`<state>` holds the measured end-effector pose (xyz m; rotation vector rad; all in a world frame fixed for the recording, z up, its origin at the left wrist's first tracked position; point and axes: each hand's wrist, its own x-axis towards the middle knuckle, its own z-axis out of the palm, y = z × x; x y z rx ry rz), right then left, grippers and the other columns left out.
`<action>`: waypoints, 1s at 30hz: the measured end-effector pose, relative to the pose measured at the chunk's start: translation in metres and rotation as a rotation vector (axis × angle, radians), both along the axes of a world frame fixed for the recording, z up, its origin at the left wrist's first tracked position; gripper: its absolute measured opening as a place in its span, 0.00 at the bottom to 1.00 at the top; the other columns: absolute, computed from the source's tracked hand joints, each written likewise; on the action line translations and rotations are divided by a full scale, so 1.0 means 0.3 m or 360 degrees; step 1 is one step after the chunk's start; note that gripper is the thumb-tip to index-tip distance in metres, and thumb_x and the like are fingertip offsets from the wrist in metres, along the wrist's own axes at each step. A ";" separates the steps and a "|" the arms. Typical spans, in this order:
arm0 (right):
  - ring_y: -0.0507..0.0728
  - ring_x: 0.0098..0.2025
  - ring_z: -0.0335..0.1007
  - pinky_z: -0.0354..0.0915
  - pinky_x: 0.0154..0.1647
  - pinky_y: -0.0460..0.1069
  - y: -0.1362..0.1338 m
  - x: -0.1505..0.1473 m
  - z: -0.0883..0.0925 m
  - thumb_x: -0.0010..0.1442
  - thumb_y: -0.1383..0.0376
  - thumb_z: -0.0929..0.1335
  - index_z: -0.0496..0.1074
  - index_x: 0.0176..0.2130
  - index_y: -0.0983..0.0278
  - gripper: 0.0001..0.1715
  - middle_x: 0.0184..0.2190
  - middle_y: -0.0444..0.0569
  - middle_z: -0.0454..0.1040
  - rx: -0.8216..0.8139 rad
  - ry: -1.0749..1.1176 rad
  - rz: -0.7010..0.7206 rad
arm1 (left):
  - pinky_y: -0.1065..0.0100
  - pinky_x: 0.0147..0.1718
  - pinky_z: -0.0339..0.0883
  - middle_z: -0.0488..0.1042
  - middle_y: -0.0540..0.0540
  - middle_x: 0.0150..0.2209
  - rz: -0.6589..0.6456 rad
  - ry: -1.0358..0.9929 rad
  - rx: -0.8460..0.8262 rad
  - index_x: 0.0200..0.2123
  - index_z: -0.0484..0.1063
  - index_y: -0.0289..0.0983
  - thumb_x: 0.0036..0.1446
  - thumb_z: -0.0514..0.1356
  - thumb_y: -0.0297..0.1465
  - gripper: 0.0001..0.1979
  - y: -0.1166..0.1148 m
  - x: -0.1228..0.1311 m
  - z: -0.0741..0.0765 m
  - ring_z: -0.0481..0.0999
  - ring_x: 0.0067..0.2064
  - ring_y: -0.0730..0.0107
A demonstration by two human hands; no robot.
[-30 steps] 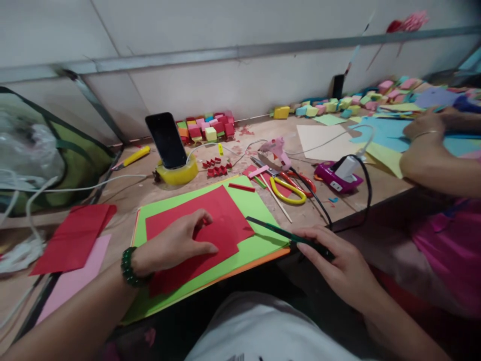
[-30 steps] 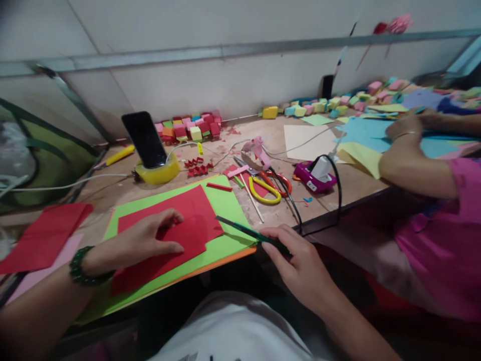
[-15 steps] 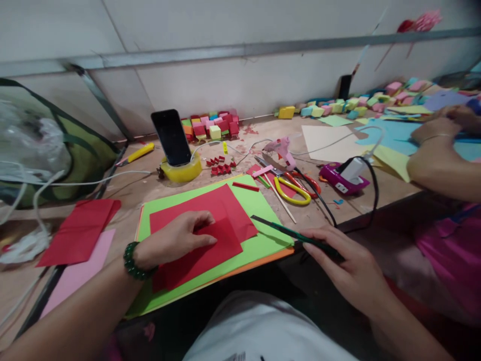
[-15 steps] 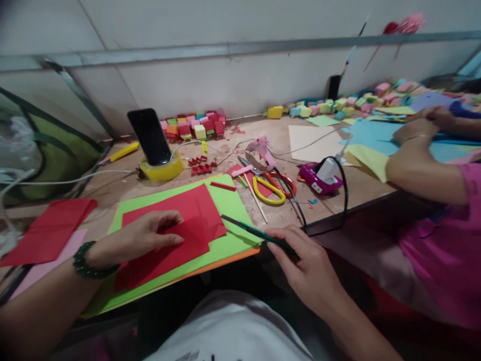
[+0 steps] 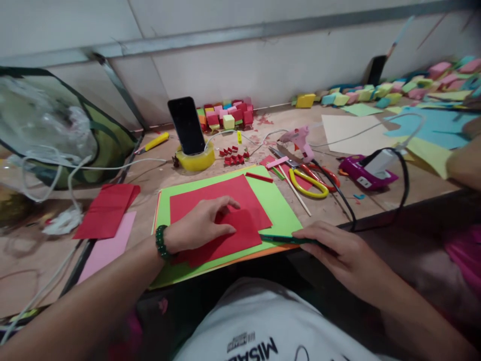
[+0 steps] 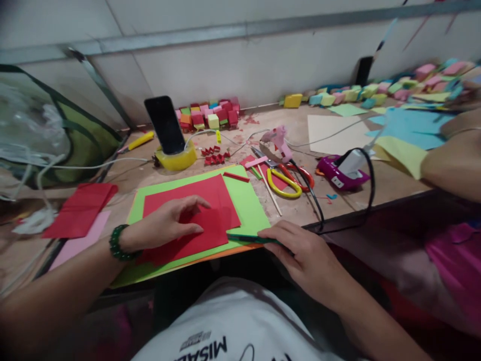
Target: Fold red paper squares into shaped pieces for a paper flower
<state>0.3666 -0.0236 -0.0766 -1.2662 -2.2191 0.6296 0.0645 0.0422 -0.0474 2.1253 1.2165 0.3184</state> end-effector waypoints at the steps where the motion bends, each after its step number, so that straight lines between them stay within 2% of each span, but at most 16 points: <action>1: 0.57 0.42 0.74 0.71 0.41 0.50 -0.002 0.005 -0.001 0.63 0.65 0.64 0.73 0.47 0.58 0.13 0.42 0.51 0.76 -0.0011 -0.0015 0.0006 | 0.55 0.51 0.64 0.72 0.40 0.49 -0.0008 0.0073 0.0127 0.57 0.64 0.38 0.55 0.61 0.41 0.27 -0.008 0.000 0.000 0.71 0.50 0.56; 3: 0.57 0.42 0.74 0.70 0.40 0.49 -0.009 0.016 -0.004 0.63 0.65 0.64 0.73 0.47 0.57 0.13 0.43 0.51 0.76 -0.0034 -0.0045 0.0010 | 0.47 0.60 0.51 0.61 0.37 0.62 -0.0119 0.0202 0.0350 0.64 0.55 0.42 0.59 0.58 0.42 0.32 -0.023 -0.004 -0.002 0.59 0.63 0.50; 4: 0.57 0.41 0.75 0.70 0.39 0.49 -0.013 0.022 -0.005 0.63 0.64 0.64 0.73 0.47 0.57 0.13 0.42 0.50 0.76 -0.0041 -0.0059 0.0008 | 0.44 0.63 0.45 0.54 0.39 0.67 -0.0225 0.0248 0.0400 0.66 0.51 0.44 0.62 0.55 0.42 0.32 -0.028 -0.006 -0.006 0.52 0.66 0.50; 5: 0.56 0.40 0.75 0.70 0.38 0.49 -0.016 0.026 -0.007 0.64 0.64 0.64 0.73 0.48 0.57 0.14 0.42 0.50 0.75 -0.0048 -0.0071 0.0006 | 0.43 0.64 0.40 0.48 0.41 0.69 -0.0342 0.0277 0.0402 0.67 0.48 0.46 0.64 0.51 0.42 0.30 -0.032 -0.009 -0.012 0.47 0.69 0.52; 7: 0.56 0.40 0.74 0.69 0.38 0.48 -0.020 0.031 -0.012 0.64 0.64 0.63 0.72 0.49 0.56 0.14 0.41 0.49 0.75 -0.0058 -0.0086 0.0011 | 0.43 0.64 0.35 0.44 0.46 0.70 -0.0536 0.0309 0.0341 0.67 0.46 0.50 0.67 0.46 0.41 0.27 -0.037 -0.012 -0.027 0.41 0.70 0.54; 12: 0.55 0.40 0.74 0.69 0.38 0.48 -0.021 0.023 -0.021 0.65 0.64 0.63 0.71 0.50 0.57 0.14 0.41 0.49 0.75 -0.0100 -0.0080 0.0062 | 0.41 0.63 0.34 0.42 0.46 0.70 -0.0648 0.0454 0.0311 0.67 0.46 0.51 0.67 0.43 0.42 0.26 -0.039 -0.002 -0.058 0.40 0.70 0.56; 24: 0.56 0.38 0.74 0.69 0.36 0.48 -0.008 0.038 -0.027 0.64 0.63 0.63 0.75 0.47 0.57 0.14 0.38 0.49 0.76 -0.0157 0.0008 0.0075 | 0.41 0.63 0.34 0.40 0.44 0.70 -0.0683 0.0539 0.0370 0.67 0.45 0.50 0.68 0.41 0.42 0.26 -0.040 0.001 -0.062 0.39 0.70 0.56; 30: 0.54 0.37 0.73 0.68 0.36 0.47 -0.002 0.031 -0.029 0.65 0.65 0.63 0.72 0.48 0.57 0.14 0.37 0.48 0.74 -0.0142 -0.0022 0.0148 | 0.41 0.63 0.35 0.39 0.45 0.70 -0.0712 0.0561 0.0404 0.68 0.44 0.50 0.68 0.40 0.43 0.26 -0.036 -0.002 -0.072 0.40 0.70 0.56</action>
